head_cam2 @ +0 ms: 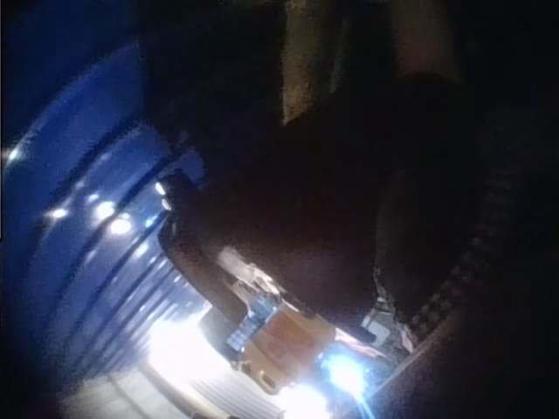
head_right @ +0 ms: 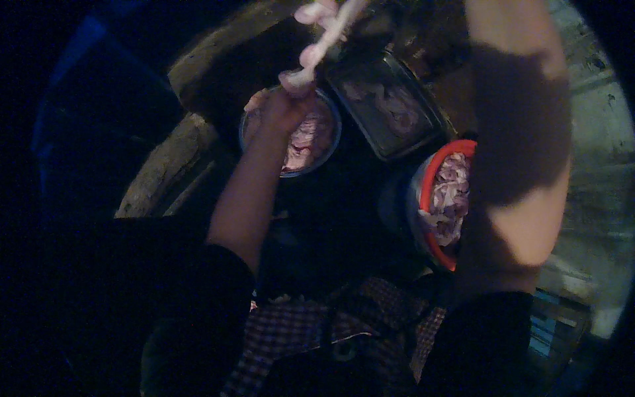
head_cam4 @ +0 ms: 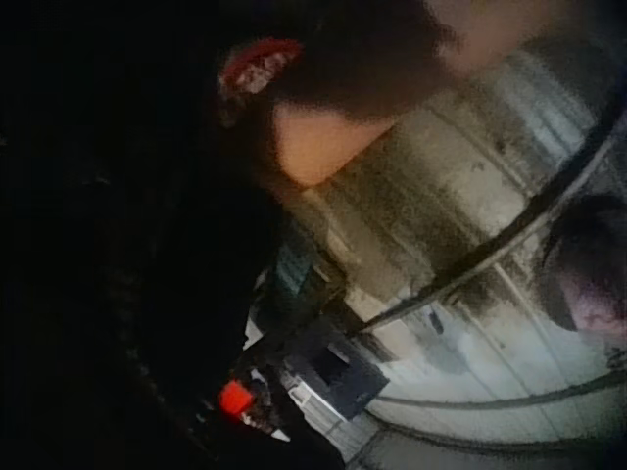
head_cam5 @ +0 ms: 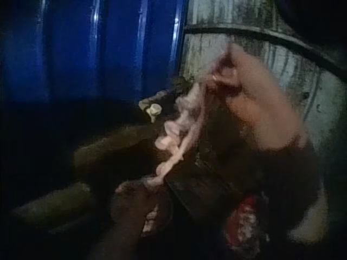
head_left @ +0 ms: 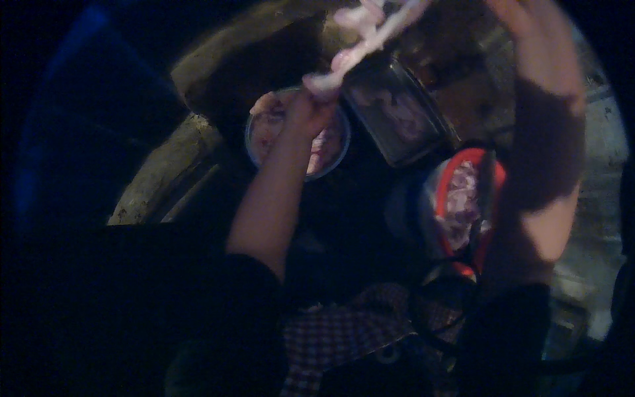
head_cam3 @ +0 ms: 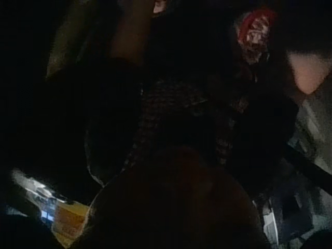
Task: The person cuts a large piece of raw meat on a white table using a knife and metal hook, then moves to a lower area to separate meat pieces by hand and place them into a red bowl and a metal tray.
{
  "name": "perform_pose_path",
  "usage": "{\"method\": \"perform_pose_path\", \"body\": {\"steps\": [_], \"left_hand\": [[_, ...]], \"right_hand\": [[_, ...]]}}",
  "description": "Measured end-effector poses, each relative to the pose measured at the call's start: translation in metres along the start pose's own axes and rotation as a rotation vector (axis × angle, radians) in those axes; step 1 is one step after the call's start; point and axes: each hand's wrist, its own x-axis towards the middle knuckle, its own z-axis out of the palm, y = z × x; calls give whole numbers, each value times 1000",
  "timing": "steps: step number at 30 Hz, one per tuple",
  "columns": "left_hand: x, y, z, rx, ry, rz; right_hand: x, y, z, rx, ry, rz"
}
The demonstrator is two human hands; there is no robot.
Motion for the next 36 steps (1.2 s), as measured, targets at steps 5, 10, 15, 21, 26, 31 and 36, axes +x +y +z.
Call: {"method": "perform_pose_path", "body": {"steps": [5,10,15,21,26,31,36], "left_hand": [[-32,24,19,94,-32,255],[-69,30,49,512,78,400],[-80,11,74,634,-299,348],[-95,-3,94,830,-347,324],[-105,4,102,1186,-213,451],[-113,7,103,1172,-219,476],[-113,5,99,1186,-202,415]], "right_hand": [[-26,34,-38,-32,59,376],[-75,75,-35,-72,-34,607],[-127,91,-13,-17,-83,787],[-158,111,6,-38,115,944],[-165,114,9,-38,97,869],[-165,104,14,-50,70,863],[-168,94,14,-38,104,873]]}}
